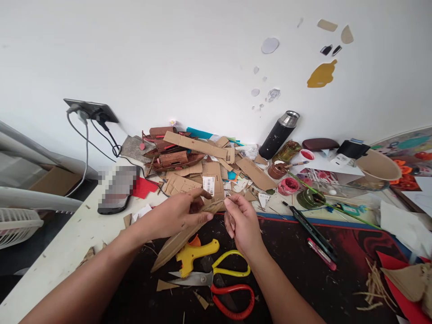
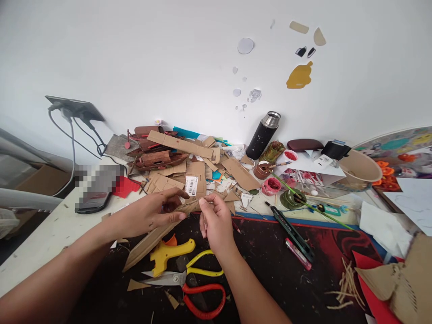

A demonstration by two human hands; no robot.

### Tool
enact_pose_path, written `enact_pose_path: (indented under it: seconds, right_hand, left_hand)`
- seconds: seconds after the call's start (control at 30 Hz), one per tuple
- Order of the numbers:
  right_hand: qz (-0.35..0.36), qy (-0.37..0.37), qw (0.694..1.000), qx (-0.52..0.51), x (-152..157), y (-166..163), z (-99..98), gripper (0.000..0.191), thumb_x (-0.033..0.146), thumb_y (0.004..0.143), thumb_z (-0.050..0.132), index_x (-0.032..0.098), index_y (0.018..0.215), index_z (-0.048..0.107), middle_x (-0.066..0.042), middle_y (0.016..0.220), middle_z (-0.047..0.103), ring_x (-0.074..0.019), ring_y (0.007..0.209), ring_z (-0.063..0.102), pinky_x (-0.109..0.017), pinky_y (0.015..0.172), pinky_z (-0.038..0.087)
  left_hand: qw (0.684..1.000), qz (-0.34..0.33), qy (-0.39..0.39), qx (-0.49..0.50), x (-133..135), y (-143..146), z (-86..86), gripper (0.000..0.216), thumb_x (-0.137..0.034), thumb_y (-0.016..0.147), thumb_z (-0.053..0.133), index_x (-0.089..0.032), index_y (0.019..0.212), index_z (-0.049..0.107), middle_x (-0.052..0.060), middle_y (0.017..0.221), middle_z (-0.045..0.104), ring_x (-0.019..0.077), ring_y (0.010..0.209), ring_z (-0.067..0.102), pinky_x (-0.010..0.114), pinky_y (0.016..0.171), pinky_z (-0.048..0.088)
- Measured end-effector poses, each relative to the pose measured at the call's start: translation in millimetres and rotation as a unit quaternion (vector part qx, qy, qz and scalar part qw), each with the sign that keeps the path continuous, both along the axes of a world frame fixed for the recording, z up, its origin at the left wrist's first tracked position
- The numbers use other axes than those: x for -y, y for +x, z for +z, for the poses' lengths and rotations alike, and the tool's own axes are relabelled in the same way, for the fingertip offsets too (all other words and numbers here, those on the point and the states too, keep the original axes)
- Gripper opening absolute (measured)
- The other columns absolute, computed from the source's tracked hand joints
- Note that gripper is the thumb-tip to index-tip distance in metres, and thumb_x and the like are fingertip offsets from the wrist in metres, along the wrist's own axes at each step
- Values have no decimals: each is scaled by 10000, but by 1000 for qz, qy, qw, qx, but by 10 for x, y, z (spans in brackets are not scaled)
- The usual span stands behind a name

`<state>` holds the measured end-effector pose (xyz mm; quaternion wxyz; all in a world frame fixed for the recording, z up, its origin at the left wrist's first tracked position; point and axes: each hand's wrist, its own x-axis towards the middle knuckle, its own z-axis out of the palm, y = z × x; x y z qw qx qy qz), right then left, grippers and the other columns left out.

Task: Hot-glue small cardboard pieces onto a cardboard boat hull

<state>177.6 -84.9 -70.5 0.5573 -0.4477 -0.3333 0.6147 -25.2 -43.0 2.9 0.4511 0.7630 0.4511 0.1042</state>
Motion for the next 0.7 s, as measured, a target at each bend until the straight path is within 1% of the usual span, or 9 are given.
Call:
enact_pose_path:
  seconds: [0.13,0.23,0.5,0.7]
  right_hand:
    - [-6,0,1000,-2,1,8,1,420,566,899,840,223,862,601,148,449,381,-58,306,335,-154,310,231]
    - [-13,1,1000,-4,-1,13,11,407,553,901,841,219,861,611,145,454,389,-56,307,336,-152,308,235]
    - [-15,9,1000,-14,-7,20,21,388,522,925,830,220,844,600,148,447,376,-54,302,327,-146,306,248]
    - [-24,13,999,-28,-2,23,35,407,524,920,836,225,822,578,150,438,369,-53,301,305,-145,301,233]
  left_hand:
    - [1000,22,21,-4,4,19,3,365,-568,971,666,-222,1083,637,-4,867,680,220,771,617,338,699,439]
    - [999,43,28,-4,22,45,-21,313,-529,950,691,-232,1023,624,-9,858,666,216,764,594,340,696,425]
    - [998,52,25,16,45,72,-26,334,-541,950,700,-230,1060,648,-18,847,664,210,748,583,337,690,424]
    - [997,15,-15,80,23,13,32,399,-578,976,682,-218,1147,690,33,992,746,231,861,658,338,759,508]
